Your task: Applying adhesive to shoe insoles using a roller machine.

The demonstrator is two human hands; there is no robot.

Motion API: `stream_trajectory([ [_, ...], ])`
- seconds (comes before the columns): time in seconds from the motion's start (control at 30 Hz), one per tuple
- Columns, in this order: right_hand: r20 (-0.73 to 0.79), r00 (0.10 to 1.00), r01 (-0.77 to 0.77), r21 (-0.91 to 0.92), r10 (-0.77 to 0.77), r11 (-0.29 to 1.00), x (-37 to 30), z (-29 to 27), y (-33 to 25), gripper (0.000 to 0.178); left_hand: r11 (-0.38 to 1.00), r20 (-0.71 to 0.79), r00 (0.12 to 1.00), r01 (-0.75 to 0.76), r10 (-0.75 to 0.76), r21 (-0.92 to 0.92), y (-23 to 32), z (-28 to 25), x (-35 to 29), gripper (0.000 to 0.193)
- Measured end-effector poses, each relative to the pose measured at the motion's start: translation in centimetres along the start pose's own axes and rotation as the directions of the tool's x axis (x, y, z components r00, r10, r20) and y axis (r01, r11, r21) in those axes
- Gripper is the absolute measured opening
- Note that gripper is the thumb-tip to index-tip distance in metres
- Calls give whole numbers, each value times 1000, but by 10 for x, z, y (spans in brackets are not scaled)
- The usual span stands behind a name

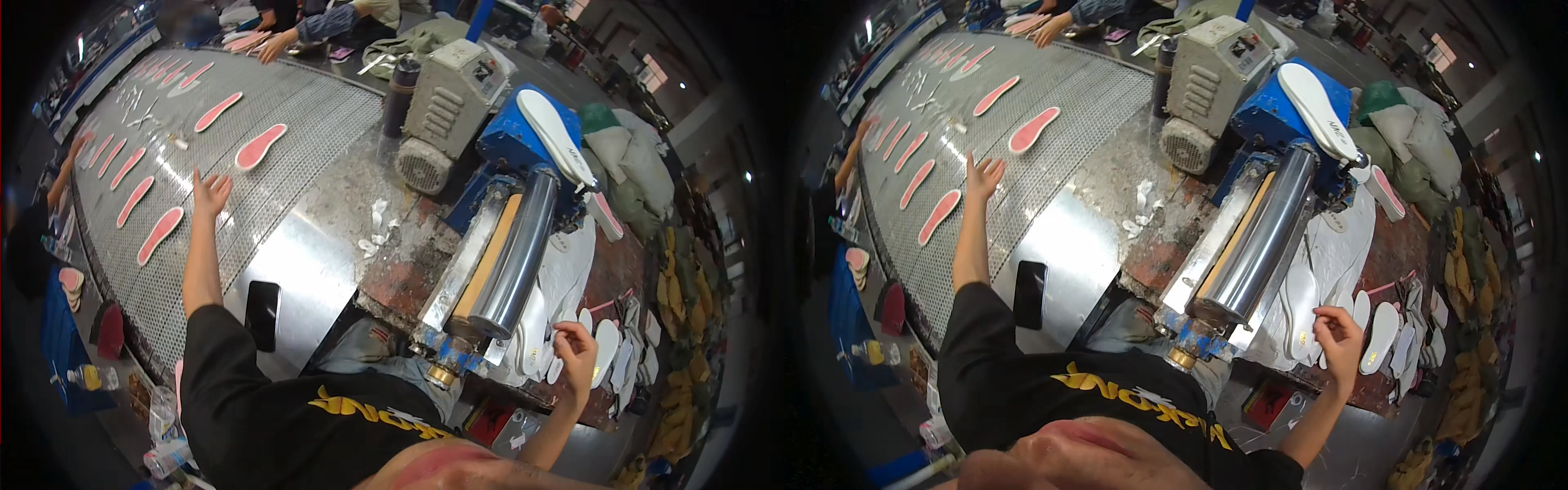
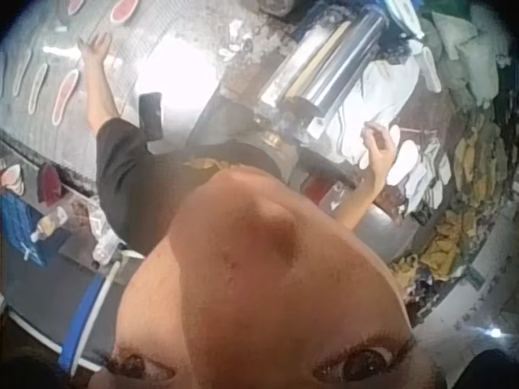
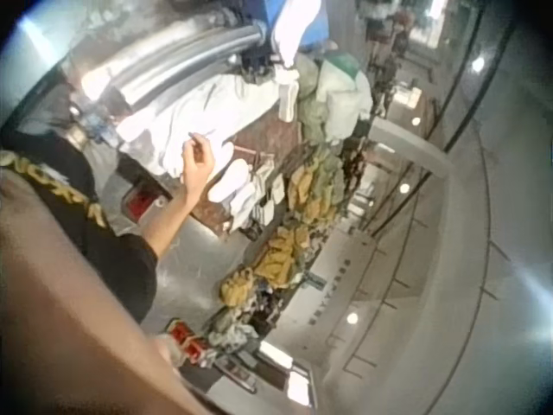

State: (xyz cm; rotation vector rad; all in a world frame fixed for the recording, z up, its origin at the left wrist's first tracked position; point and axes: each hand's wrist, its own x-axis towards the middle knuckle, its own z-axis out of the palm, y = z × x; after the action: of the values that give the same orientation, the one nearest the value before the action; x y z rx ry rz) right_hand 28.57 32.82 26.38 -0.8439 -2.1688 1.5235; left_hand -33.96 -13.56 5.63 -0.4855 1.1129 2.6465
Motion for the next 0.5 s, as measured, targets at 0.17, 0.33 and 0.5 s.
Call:
stream_trajectory([
  [0.17, -262, 864, 368, -253, -429, 895, 41, -22, -53, 21, 955, 140, 990, -11, -32, 295, -53, -15, -14, 35],
  [0.33, 3, 636, 523, -738, -772, 427, 167, -26, -110, 49, 750, 384, 901, -110, -201, 652, -134, 30, -110, 13],
  [0.5, 47, 957, 203, -815, -286, 543, 239, -12, -123, 64, 683, 485, 828, -183, -280, 707, -170, 59, -213, 18],
])
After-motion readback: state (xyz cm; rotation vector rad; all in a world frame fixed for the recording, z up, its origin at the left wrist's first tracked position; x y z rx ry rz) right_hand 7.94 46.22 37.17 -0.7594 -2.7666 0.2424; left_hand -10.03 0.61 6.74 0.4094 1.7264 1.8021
